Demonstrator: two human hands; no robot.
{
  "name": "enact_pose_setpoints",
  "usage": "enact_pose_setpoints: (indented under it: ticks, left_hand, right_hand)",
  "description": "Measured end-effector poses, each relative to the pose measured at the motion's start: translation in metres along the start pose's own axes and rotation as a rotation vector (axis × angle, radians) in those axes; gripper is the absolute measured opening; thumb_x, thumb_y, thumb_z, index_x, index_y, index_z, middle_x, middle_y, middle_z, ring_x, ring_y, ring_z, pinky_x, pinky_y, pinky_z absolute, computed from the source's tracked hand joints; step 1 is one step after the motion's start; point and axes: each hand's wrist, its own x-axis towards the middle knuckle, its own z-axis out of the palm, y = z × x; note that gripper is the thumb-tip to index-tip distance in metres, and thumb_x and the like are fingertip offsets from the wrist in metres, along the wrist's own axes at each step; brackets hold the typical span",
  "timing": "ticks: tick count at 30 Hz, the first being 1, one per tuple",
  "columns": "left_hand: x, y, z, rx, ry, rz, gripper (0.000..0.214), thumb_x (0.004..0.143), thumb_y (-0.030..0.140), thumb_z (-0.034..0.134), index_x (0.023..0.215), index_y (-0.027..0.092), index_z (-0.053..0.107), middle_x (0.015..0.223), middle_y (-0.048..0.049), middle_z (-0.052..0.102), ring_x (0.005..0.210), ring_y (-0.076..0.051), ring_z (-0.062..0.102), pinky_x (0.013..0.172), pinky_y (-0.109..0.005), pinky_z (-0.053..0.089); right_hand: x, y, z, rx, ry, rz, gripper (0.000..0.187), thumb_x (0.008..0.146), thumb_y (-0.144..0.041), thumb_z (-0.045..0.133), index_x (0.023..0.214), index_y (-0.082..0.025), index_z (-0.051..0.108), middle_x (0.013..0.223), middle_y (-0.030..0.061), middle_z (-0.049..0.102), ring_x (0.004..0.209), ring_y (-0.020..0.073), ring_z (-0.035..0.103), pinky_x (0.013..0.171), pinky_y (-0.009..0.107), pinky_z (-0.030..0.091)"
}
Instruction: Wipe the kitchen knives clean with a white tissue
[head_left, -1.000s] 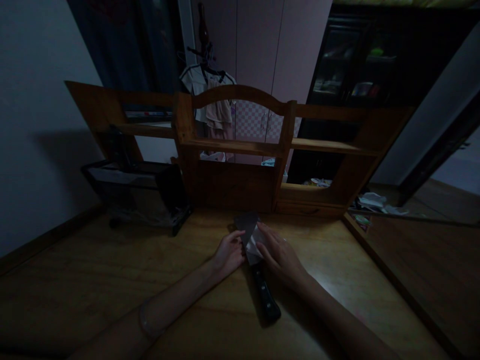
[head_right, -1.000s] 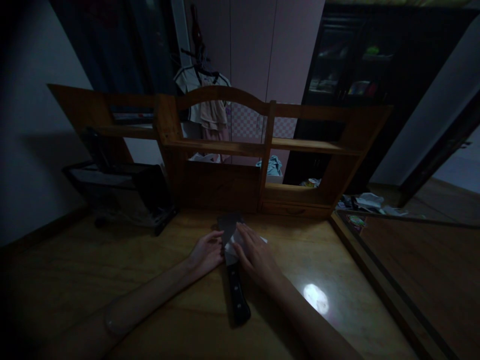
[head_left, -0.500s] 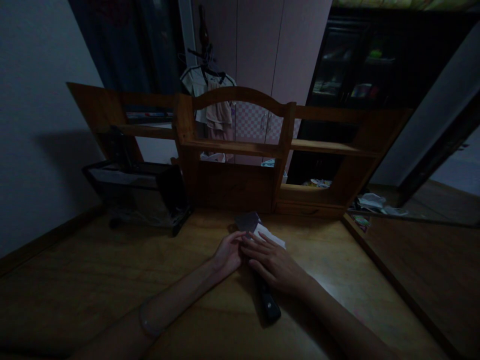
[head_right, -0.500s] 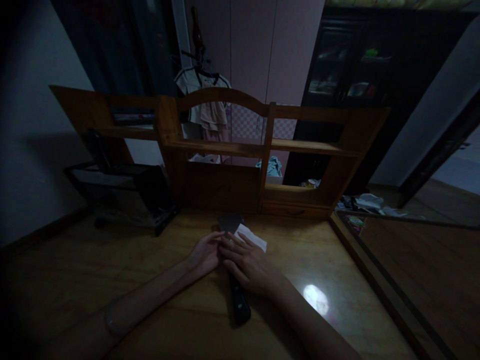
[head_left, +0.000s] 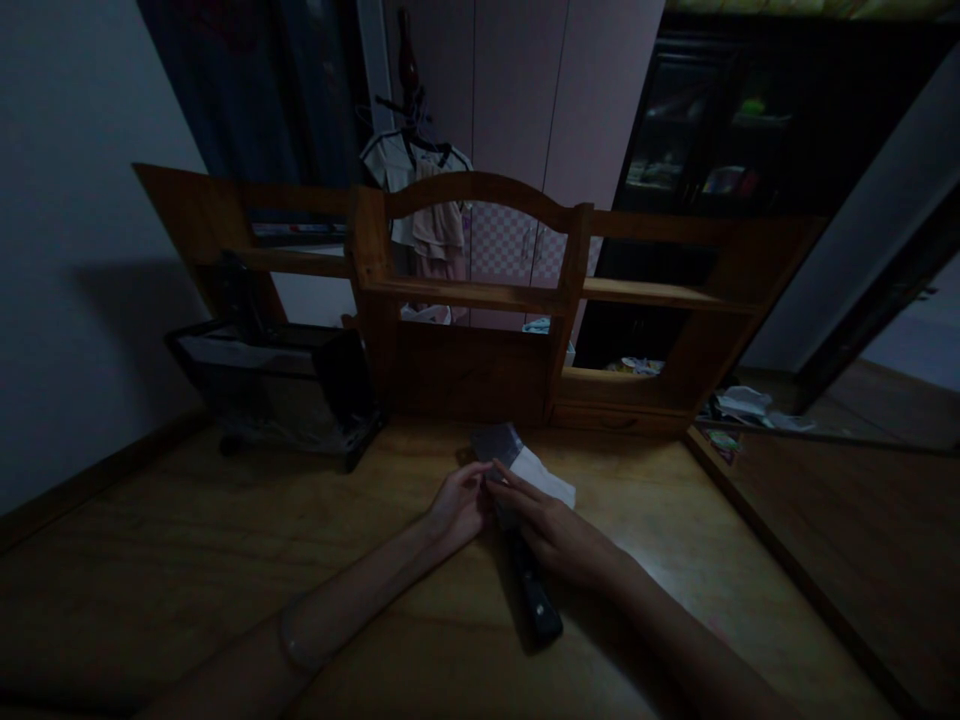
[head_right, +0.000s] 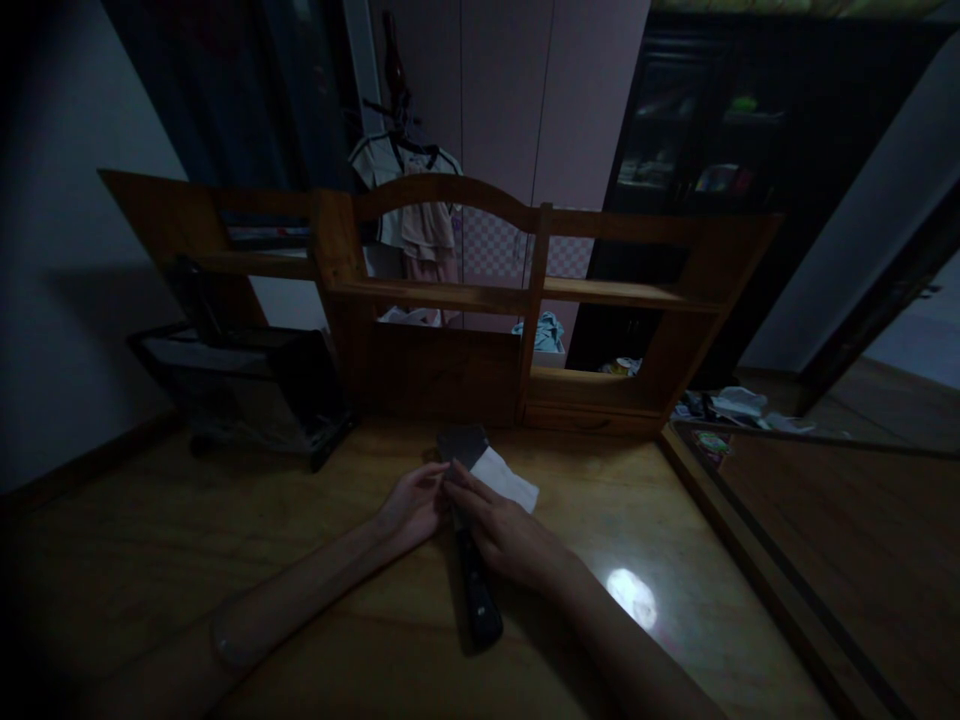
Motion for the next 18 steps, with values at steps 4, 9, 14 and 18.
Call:
enact_pose_setpoints:
  ticks: [4,9,14,18]
  left_hand:
    - [0.000,0.000,0.001,0.017,-0.032,-0.015,0.018,0.084,0.020,0.053,0.093,0.008,0.064,0.083,-0.0108,0.069,0.073,-0.018,0.065,0.075,-0.030,0.049]
    - [-0.001,0.001,0.000,0.026,-0.059,-0.022,0.022,0.085,0.023,0.053,0.097,0.008,0.064,0.091,-0.0121,0.069,0.081,-0.020,0.065,0.082,-0.032,0.048]
    - [-0.001,0.001,0.000,0.021,-0.064,-0.026,0.023,0.085,0.023,0.052,0.097,0.008,0.064,0.089,-0.0115,0.069,0.077,-0.019,0.065,0.078,-0.031,0.048]
    - [-0.001,0.001,0.003,0.014,-0.041,-0.020,0.024,0.085,0.021,0.052,0.102,0.008,0.064,0.089,-0.0110,0.069,0.077,-0.018,0.065,0.077,-0.030,0.048]
  right_hand:
    - [0.001,0.011,0.006,-0.019,0.079,0.020,0.044,0.093,-0.014,0.040,0.136,-0.025,0.041,0.155,0.0072,0.017,0.126,0.0216,0.048,0.101,0.034,0.042]
    - [0.002,0.018,0.008,-0.049,0.149,0.030,0.027,0.095,-0.020,0.044,0.120,-0.022,0.053,0.155,0.0079,0.021,0.129,0.0224,0.044,0.100,0.035,0.043]
    - [0.002,0.010,0.002,-0.162,0.110,-0.004,0.027,0.094,-0.023,0.044,0.116,-0.021,0.060,0.156,0.0063,0.015,0.133,0.0246,0.038,0.108,0.041,0.035]
    - [0.003,0.017,0.007,-0.299,0.073,0.040,0.040,0.096,-0.028,0.042,0.136,-0.026,0.047,0.151,0.0052,0.030,0.140,0.0258,0.024,0.114,0.051,0.021]
